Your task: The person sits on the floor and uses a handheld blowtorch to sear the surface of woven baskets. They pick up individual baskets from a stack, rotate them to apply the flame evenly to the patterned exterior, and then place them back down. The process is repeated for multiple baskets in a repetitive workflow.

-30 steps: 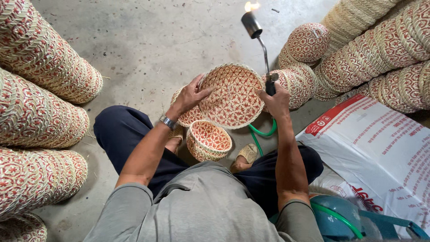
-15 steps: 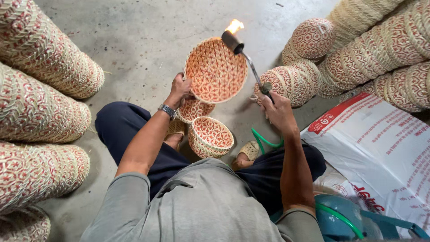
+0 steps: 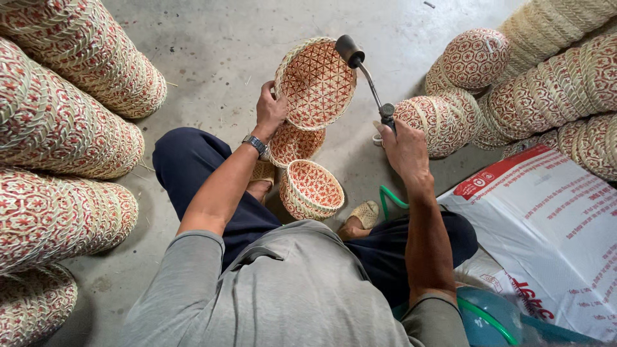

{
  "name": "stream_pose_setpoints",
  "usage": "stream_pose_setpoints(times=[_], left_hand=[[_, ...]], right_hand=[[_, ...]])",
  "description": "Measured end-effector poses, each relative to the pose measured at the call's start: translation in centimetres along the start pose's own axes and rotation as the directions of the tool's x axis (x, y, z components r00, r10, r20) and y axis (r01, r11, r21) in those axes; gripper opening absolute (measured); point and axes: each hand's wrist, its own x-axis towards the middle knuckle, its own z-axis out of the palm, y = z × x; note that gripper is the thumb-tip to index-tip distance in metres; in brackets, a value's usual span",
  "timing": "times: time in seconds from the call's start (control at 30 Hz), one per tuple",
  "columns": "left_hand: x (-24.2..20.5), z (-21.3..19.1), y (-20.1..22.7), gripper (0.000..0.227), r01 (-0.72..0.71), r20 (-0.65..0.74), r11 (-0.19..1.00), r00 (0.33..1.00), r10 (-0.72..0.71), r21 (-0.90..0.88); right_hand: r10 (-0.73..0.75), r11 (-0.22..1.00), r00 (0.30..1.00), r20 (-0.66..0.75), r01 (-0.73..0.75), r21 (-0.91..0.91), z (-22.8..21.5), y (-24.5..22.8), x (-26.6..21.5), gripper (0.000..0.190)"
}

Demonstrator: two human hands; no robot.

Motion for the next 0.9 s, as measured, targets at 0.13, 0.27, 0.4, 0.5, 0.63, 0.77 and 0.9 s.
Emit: stream_pose_setpoints(times=[0.13, 0.27, 0.4, 0.5, 0.63, 0.77, 0.9], left_hand=[[0.4, 0.3, -0.9, 0.054, 0.112, 0.014, 0.993, 0.994, -0.112, -0.02], [1.3, 0.9, -3.5, 0.052, 0.021, -0.042, 0.999, 0.999, -0.023, -0.038], [1.5, 1.4, -4.4, 0.049, -0.068, -0.08, 0.993, 0.995, 0.06, -0.097], [0.9, 1.0, -2.6, 0.051, 0.218, 0.048, 0.951, 0.976, -0.213, -0.219], [0.5, 0.2, 0.1, 0.051, 0.219, 0.053, 0.927, 0.976, -0.213, -0.303], [0.1, -0.8, 1.3, 0.059, 0.302, 0.076, 0.856, 0.951, -0.298, -0.42], [0.7, -1.1, 1.0, 0.057, 0.183, 0.003, 0.911, 0.981, -0.195, -0.371]], right_hand=[[0.09, 0.996, 0.991, 0.1, -0.091, 0.011, -0.8, 0.2, 0.0, 0.04], [0.109, 0.992, 0.991, 0.077, -0.104, -0.065, -0.6, 1.9, -0.1, 0.04], [0.075, 0.993, 0.995, 0.061, -0.069, -0.094, 0.1, 2.6, -0.4, 0.043], [0.139, 0.986, 0.987, 0.085, -0.145, 0.077, 0.6, 1.9, -0.6, 0.038], [0.137, 0.99, 0.986, 0.092, -0.14, 0.026, 0.6, 1.3, -0.2, 0.037], [0.173, 0.985, 0.983, 0.054, -0.174, 0.016, 0.1, 1.9, -1.0, 0.038], [0.205, 0.979, 0.973, 0.11, -0.203, -0.028, -1.5, 2.7, -1.1, 0.046]])
